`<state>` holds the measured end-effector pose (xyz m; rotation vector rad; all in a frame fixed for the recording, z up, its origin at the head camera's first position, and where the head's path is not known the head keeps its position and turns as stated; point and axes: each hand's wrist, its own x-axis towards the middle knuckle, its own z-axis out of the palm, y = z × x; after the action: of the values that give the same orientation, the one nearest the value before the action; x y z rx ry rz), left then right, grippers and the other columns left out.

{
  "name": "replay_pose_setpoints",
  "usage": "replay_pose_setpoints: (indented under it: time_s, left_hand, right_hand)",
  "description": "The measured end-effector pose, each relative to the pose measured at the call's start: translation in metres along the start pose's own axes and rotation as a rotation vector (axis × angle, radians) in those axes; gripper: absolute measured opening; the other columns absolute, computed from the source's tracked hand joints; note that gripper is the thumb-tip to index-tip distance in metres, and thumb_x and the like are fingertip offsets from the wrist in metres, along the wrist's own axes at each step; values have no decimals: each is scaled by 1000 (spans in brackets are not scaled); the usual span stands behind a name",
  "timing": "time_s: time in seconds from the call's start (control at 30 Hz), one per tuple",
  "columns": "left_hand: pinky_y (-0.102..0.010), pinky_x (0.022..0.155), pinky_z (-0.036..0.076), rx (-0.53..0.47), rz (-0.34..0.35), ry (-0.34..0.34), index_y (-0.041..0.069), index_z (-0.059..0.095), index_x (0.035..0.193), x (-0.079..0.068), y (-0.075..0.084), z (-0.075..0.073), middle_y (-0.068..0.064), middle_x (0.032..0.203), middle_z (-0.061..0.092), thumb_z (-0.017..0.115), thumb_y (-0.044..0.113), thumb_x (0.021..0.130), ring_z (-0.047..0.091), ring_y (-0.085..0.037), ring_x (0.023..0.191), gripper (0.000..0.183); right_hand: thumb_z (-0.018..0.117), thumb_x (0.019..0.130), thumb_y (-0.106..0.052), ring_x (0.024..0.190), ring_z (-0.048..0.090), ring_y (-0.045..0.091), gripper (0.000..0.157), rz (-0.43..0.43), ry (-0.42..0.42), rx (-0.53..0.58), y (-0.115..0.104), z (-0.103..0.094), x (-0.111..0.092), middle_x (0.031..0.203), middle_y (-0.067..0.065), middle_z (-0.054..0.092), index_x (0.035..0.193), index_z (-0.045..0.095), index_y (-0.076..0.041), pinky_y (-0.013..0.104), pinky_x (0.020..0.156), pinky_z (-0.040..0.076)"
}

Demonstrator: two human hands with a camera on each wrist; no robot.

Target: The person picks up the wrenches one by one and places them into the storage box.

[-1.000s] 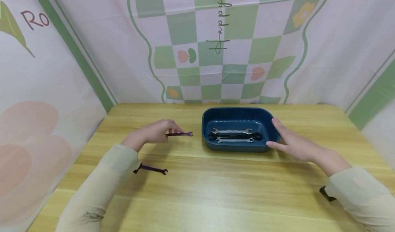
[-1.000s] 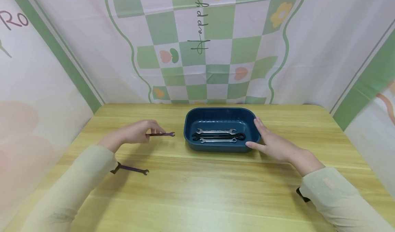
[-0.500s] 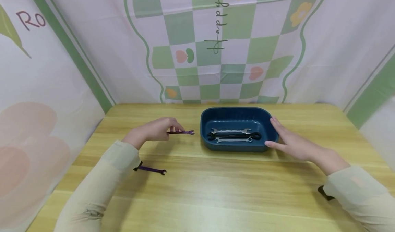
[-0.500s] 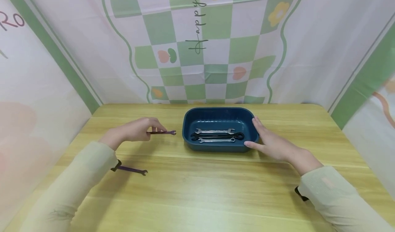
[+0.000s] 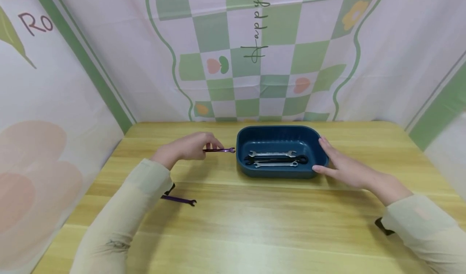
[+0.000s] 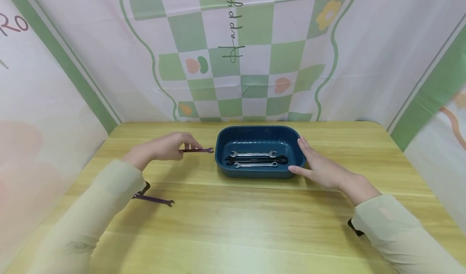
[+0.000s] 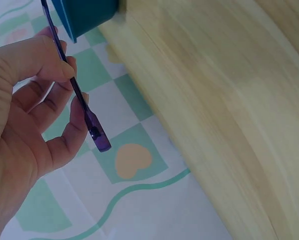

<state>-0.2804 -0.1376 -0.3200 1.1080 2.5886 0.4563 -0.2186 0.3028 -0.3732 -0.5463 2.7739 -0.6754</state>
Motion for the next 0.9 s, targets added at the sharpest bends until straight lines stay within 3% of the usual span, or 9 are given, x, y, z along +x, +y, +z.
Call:
replay_pose_setpoints:
  time_s: [0.43, 0.9]
  left_hand:
    - [-29, 76, 47, 28, 21, -12, 13, 63, 121, 18, 6, -3, -5, 108, 61, 53, -18, 70, 55, -18, 91, 60]
    - [-25, 77, 46, 23, 52, -21, 14, 64, 121, 39, 21, -2, 3, 113, 59, 49, -19, 72, 54, -13, 91, 62]
  right_hand:
    - [48, 92, -51, 134, 4, 45, 91, -9, -10, -1, -2, -2, -2, 151, 8, -19, 148, -12, -13, 62, 102, 13]
    - [48, 92, -49, 134, 6, 46, 90, -9, -4, 0, 1, 1, 1, 151, 5, -20, 147, -14, -14, 62, 102, 13]
